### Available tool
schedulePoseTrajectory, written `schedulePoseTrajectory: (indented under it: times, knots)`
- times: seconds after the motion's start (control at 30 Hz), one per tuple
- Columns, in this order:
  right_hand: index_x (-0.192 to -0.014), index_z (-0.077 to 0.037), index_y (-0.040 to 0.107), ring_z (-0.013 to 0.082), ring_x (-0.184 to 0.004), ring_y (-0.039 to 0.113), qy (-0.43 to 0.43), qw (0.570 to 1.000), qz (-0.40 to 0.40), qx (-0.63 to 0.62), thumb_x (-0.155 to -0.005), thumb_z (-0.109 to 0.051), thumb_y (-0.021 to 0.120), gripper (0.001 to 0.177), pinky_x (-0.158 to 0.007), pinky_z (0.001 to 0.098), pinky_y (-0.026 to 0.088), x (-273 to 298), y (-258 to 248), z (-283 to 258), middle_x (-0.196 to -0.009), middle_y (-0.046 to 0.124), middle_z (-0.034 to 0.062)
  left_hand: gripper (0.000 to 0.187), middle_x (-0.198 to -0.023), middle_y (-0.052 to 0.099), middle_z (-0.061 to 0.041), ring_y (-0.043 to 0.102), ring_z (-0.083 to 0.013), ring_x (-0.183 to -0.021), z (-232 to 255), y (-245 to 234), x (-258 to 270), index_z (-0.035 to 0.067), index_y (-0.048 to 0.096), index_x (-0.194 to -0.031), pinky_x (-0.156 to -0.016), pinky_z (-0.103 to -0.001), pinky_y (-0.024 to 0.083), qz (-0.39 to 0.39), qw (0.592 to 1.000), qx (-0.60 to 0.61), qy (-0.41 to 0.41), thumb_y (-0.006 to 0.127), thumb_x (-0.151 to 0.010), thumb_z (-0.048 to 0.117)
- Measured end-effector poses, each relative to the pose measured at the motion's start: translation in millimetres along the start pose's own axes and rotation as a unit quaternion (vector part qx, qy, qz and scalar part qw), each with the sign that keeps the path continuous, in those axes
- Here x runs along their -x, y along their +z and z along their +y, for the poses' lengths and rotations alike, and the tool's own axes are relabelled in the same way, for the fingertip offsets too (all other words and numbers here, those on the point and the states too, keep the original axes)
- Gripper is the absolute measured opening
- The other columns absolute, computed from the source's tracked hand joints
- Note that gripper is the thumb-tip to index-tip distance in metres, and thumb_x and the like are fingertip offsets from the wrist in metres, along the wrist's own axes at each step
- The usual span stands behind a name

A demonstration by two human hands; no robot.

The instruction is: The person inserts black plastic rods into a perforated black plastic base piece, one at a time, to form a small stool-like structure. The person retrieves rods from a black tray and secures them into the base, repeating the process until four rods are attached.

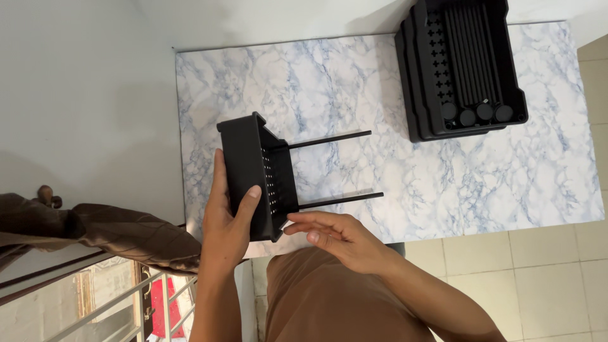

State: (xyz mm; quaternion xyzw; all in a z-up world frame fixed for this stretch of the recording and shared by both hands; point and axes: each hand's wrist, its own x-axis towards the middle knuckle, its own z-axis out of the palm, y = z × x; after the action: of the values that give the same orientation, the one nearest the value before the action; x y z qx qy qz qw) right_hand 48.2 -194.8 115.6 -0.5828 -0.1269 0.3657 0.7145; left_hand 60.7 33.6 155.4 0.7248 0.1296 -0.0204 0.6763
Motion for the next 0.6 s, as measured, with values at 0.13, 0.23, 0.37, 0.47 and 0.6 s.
schedulePoseTrajectory:
  times: [0.13, 0.23, 0.37, 0.47, 0.6]
  knots:
    - [-0.146, -0.002, 0.054, 0.0211, -0.126, 0.066, 0.002, 1.0, -0.005, 0.001, -0.106, -0.021, 0.055, 0.045, -0.109, 0.0355, 0.051, 2, 1, 4, -0.132, 0.071, 0.0141, 0.078, -0.156, 0.049, -0.023, 0.054, -0.0255, -0.137, -1, -3, 12, -0.002, 0.018, -0.162, -0.112, -0.034, 0.043, 0.004, 0.999, -0.028, 0.015, 0.06, -0.098, 0.013]
    - [-0.144, -0.001, 0.056, 0.0211, -0.126, 0.066, 0.02, 1.0, 0.004, -0.01, -0.105, -0.022, 0.054, 0.044, -0.108, 0.0359, 0.051, 6, -1, 10, -0.131, 0.072, 0.0135, 0.075, -0.158, 0.044, -0.023, 0.051, -0.0286, -0.14, -6, -3, 22, -0.004, 0.024, -0.16, -0.112, -0.037, 0.042, 0.037, 0.996, -0.074, 0.04, 0.063, -0.097, 0.012]
    - [-0.134, 0.002, 0.065, 0.0212, -0.122, 0.068, 0.007, 0.999, 0.047, -0.008, -0.108, -0.026, 0.05, 0.041, -0.107, 0.0365, 0.052, 10, -10, 20, -0.126, 0.074, 0.0138, 0.053, -0.162, 0.042, -0.027, 0.041, -0.0363, -0.153, -8, 3, 35, -0.009, 0.046, -0.151, -0.126, -0.043, 0.033, 0.107, 0.976, -0.077, 0.174, 0.062, -0.103, 0.007]
    - [-0.126, 0.004, 0.07, 0.0211, -0.116, 0.069, -0.032, 0.995, 0.098, -0.015, -0.109, -0.03, 0.047, 0.044, -0.104, 0.0369, 0.053, 13, -21, 28, -0.123, 0.076, 0.0136, 0.035, -0.152, 0.053, -0.024, 0.051, -0.0341, -0.148, -11, 10, 53, -0.006, 0.056, -0.139, -0.129, -0.045, 0.04, 0.193, 0.941, -0.13, 0.246, 0.058, -0.108, 0.009]
    - [-0.12, 0.005, 0.074, 0.0223, -0.107, 0.071, -0.049, 0.981, 0.184, -0.026, -0.109, -0.029, 0.047, 0.045, -0.099, 0.0384, 0.055, 19, -38, 32, -0.115, 0.078, 0.0151, 0.026, -0.14, 0.059, -0.02, 0.061, -0.03, -0.132, -26, 8, 75, 0.001, 0.057, -0.122, -0.113, -0.045, 0.051, 0.167, 0.904, -0.143, 0.367, 0.05, -0.107, 0.02]
